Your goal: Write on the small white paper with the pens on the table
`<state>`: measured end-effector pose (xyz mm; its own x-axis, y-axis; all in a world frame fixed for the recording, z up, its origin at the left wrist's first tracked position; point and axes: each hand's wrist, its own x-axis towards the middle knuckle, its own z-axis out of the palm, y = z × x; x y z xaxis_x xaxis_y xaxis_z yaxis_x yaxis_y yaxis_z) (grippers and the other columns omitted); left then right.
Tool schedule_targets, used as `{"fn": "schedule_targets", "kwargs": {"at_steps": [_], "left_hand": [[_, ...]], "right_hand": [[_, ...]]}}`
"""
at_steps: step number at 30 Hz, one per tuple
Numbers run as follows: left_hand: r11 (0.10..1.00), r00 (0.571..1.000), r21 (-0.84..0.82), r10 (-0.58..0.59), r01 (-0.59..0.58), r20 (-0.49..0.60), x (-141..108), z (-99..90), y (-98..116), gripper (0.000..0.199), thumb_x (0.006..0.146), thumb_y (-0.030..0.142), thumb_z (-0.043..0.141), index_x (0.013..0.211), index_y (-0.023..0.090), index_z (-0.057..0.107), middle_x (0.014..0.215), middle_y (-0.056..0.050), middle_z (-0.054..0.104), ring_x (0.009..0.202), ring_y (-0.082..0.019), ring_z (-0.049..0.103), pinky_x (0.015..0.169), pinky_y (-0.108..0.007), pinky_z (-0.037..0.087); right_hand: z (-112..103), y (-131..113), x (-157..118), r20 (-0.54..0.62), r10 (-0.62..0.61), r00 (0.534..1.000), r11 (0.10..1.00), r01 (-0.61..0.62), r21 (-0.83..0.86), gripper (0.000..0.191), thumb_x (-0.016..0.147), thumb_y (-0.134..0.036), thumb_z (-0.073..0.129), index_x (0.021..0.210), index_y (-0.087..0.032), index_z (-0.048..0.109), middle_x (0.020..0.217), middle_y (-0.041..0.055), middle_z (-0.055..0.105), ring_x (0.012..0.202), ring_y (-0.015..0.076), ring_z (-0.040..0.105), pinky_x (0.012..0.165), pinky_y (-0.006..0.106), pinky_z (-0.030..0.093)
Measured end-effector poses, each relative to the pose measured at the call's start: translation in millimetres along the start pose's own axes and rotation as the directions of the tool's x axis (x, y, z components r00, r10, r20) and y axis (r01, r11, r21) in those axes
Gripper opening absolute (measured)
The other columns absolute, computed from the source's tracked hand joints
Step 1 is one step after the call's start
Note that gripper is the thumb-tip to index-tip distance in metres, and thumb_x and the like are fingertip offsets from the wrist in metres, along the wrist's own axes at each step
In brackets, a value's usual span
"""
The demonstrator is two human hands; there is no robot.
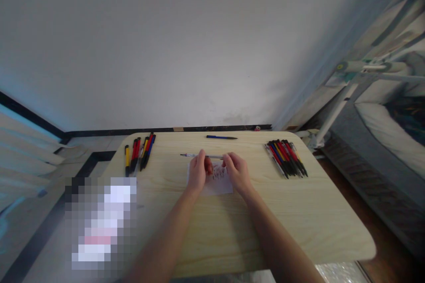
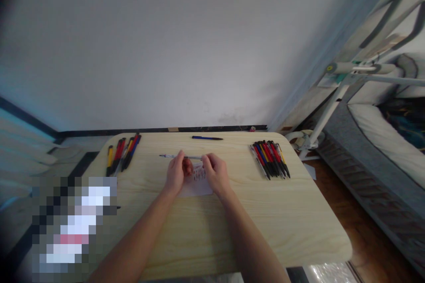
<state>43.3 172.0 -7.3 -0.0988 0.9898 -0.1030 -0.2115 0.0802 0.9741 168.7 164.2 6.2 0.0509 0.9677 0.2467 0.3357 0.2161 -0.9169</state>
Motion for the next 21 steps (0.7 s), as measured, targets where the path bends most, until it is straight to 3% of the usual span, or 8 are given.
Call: {"fn": "schedule_targets", "kwargs": {"at_steps": [7, 14, 21], "left_hand": [[0.998, 0.999, 0.049, 0.025, -0.026, 0.023, -0.3, -1.5, -0.3, 0.054, 0.079, 0.055, 0.033, 0.042, 0.017, 0.043, 0.037, 0.0, 0.044, 0.036, -0.01, 0.042, 0.042, -0.023, 0.032], [1.0, 1.0, 0.016, 0.011, -0.011, 0.013, 0.9, -1.5, 1.8, 0.053, 0.079, 0.055, 0.034, 0.043, 0.017, 0.043, 0.037, 0.001, 0.043, 0.035, -0.01, 0.041, 0.041, -0.023, 0.031], [1.0, 1.0, 0.019, -0.001, 0.002, -0.013, 0.3, -0.9, 3.6, 0.053, 0.078, 0.055, 0.035, 0.044, 0.016, 0.043, 0.038, 0.001, 0.043, 0.036, -0.01, 0.042, 0.041, -0.022, 0.032]], "right_hand": [[0.6, 2.1, -0.4, 0.031, -0.035, 0.999, 0.996, 0.037, -0.084, 0.03, 0.083, -0.037, 0.043, 0.069, -0.015, 0.058, 0.059, 0.0013, 0.054, 0.056, 0.0128, 0.048, 0.052, 0.022, 0.035], [0.7, 3.2, -0.7, 0.026, -0.041, 0.999, 0.999, 0.041, -0.005, 0.023, 0.081, -0.034, 0.047, 0.082, -0.015, 0.059, 0.069, 0.0032, 0.058, 0.058, 0.0127, 0.05, 0.053, 0.023, 0.038], [0.6, 1.7, -1.4, 0.022, -0.008, 1.0, 0.994, 0.005, 0.113, 0.022, 0.078, -0.03, 0.05, 0.094, -0.016, 0.056, 0.076, 0.0019, 0.055, 0.05, 0.0082, 0.043, 0.045, 0.02, 0.034]]}}
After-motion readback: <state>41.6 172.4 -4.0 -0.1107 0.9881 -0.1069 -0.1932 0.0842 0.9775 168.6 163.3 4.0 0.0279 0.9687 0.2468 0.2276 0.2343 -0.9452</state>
